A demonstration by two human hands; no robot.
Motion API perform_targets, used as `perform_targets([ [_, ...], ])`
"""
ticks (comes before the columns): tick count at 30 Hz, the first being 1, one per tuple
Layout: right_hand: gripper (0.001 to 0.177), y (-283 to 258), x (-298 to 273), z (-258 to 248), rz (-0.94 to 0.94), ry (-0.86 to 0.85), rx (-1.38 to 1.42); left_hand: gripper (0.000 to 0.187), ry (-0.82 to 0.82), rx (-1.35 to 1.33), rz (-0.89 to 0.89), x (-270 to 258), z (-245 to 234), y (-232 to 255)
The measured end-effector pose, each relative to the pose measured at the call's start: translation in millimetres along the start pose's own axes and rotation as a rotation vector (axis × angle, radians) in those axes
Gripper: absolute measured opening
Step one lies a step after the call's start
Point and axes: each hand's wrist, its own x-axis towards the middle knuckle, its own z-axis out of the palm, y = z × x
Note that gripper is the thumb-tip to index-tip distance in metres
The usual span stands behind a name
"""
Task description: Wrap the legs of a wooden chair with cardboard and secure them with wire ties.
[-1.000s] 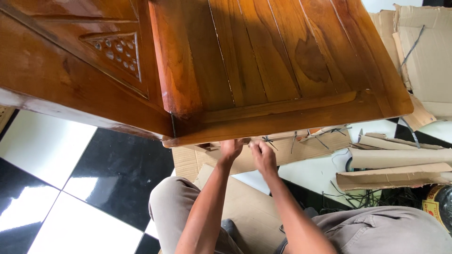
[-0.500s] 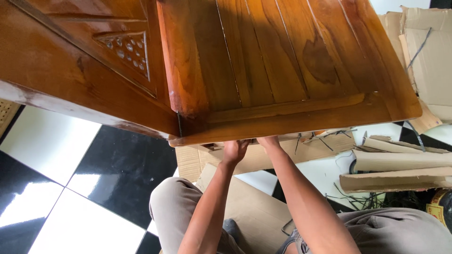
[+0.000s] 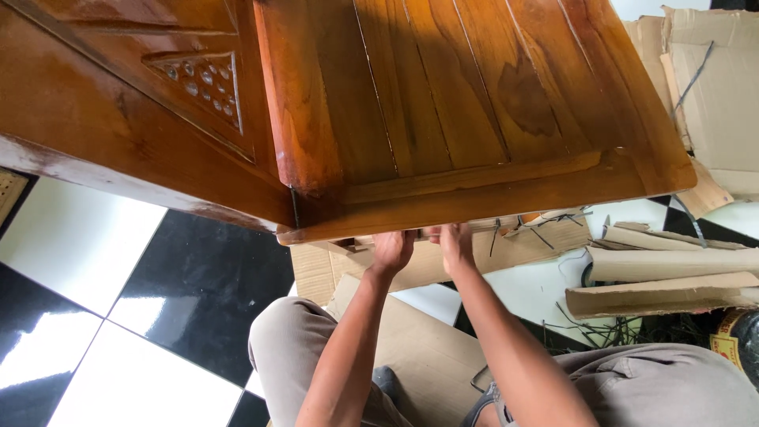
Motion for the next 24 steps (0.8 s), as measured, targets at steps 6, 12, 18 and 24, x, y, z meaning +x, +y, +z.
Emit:
perform_targets([
  [6, 0.034, -18, -75, -21, -0.122, 0.228, -0.148, 0.014, 0.035, 0.018, 0.077, 6, -25, 19],
  [12, 0.050, -5, -73, -12, 0.214, -0.026, 0.001, 0.013, 0.025, 0.063, 0.131, -2, 6, -15],
  [18, 0.080, 24, -41, 5, 0.317, -0.232, 0.324, 0.012, -0.047, 0.002, 0.078, 1, -18, 9],
  [24, 0.042, 55, -10, -1, 0.355, -0.231, 0.430, 0.013, -0.054, 0.003, 0.038, 5, -19, 8],
])
